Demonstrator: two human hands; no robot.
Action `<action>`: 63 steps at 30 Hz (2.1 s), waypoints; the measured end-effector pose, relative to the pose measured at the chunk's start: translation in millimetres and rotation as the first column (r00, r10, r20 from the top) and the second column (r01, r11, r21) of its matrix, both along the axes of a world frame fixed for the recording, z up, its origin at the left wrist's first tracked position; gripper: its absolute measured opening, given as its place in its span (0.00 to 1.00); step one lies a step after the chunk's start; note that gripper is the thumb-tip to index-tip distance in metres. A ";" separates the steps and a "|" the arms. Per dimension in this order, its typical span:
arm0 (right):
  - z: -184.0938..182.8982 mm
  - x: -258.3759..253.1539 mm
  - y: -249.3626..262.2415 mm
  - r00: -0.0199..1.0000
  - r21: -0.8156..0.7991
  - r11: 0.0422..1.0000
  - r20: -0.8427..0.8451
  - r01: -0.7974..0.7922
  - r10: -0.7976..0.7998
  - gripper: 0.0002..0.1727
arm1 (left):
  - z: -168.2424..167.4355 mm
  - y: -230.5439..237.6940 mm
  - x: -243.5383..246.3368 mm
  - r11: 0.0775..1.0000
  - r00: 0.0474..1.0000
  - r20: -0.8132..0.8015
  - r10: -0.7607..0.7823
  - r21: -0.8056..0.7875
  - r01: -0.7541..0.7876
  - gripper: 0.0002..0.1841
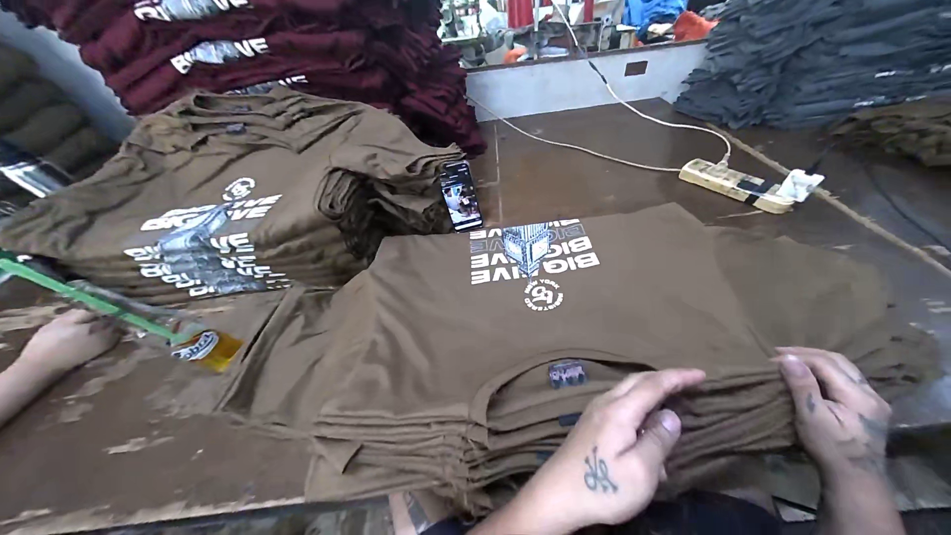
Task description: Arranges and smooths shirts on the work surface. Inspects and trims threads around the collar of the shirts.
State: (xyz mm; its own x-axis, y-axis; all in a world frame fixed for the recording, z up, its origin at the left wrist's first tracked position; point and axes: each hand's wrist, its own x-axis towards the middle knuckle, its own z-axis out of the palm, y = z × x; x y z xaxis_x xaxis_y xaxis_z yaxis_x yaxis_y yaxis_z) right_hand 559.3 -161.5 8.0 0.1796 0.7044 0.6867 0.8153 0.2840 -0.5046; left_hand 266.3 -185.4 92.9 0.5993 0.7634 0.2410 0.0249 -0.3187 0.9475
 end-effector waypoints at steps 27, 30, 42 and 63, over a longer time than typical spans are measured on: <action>33.4 -83.1 -37.5 0.619 0.217 0.626 -0.109 -0.749 0.778 0.12 | -18.3 -35.6 -17.8 0.875 0.782 0.624 0.001 -0.378 0.301 0.31; 39.4 -80.1 -47.0 0.559 0.121 0.570 -0.117 -0.813 0.821 0.15 | -21.0 -37.9 -17.0 0.886 0.788 0.616 0.009 -0.371 0.279 0.31; 42.0 -86.5 -35.4 0.796 0.141 0.784 0.079 -0.605 0.600 0.16 | -19.2 -42.4 -12.5 0.779 0.660 0.739 0.132 -0.489 0.392 0.29; 51.7 -47.2 -54.5 0.530 -0.018 0.534 -0.160 -0.845 0.833 0.24 | -14.7 -27.7 -20.3 0.957 0.854 0.518 -0.058 -0.214 0.195 0.33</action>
State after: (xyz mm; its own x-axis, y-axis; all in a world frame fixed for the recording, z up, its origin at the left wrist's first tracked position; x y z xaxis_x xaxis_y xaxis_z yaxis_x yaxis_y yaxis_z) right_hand 512.1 -216.0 59.7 -0.4517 0.6253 0.6364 0.1561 0.7577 -0.6337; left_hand 246.0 -213.1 78.3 0.5438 0.7645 0.3463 -0.4985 -0.0376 0.8661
